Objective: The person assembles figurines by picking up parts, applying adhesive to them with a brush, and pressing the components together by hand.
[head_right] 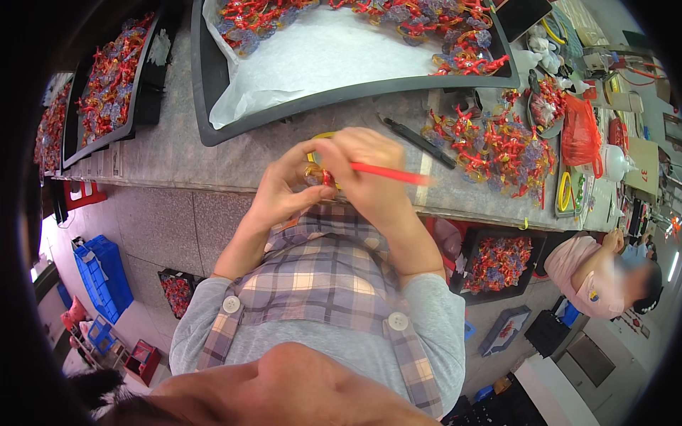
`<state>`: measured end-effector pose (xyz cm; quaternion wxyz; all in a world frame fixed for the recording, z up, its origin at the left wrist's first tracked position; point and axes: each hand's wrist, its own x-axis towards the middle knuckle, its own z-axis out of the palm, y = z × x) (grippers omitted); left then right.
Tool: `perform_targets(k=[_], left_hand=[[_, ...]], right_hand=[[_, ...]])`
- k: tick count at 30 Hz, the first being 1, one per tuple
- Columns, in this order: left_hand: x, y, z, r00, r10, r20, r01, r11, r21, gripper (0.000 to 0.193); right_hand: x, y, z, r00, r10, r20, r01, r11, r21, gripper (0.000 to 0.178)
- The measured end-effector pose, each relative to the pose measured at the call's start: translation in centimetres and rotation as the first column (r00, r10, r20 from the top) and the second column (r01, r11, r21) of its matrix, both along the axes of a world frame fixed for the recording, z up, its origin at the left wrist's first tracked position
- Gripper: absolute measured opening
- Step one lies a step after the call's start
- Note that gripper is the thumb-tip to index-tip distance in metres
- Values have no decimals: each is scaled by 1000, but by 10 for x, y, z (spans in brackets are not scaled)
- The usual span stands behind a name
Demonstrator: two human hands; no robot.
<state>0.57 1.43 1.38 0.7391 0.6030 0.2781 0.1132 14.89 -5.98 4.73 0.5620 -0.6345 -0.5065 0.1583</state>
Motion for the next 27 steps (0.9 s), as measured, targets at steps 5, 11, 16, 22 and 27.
perform_targets(k=[5,11,16,22,27], left_hand=[[0,-8,-7,997,13,71,-8,998,-67,58],[-1,-9,-7,995,-1,102,17,987,-161,58],[-2,-6,0,988,-38,148,80,954,-289,61],[-3,-4,1,979,-65,195,133,924,-358,61],[-3,-5,0,990,-110,88,123,979,-163,61]], right_hand=[[4,0,-4,976,-154,153,172,979,-109,20],[10,8,-19,916,-246,318,274,961,-47,25],[15,-20,-13,963,-245,-113,232,966,-119,36],[8,-31,-10,953,-190,-237,193,981,-10,37],[-7,-20,-4,993,-61,104,73,991,-114,23]])
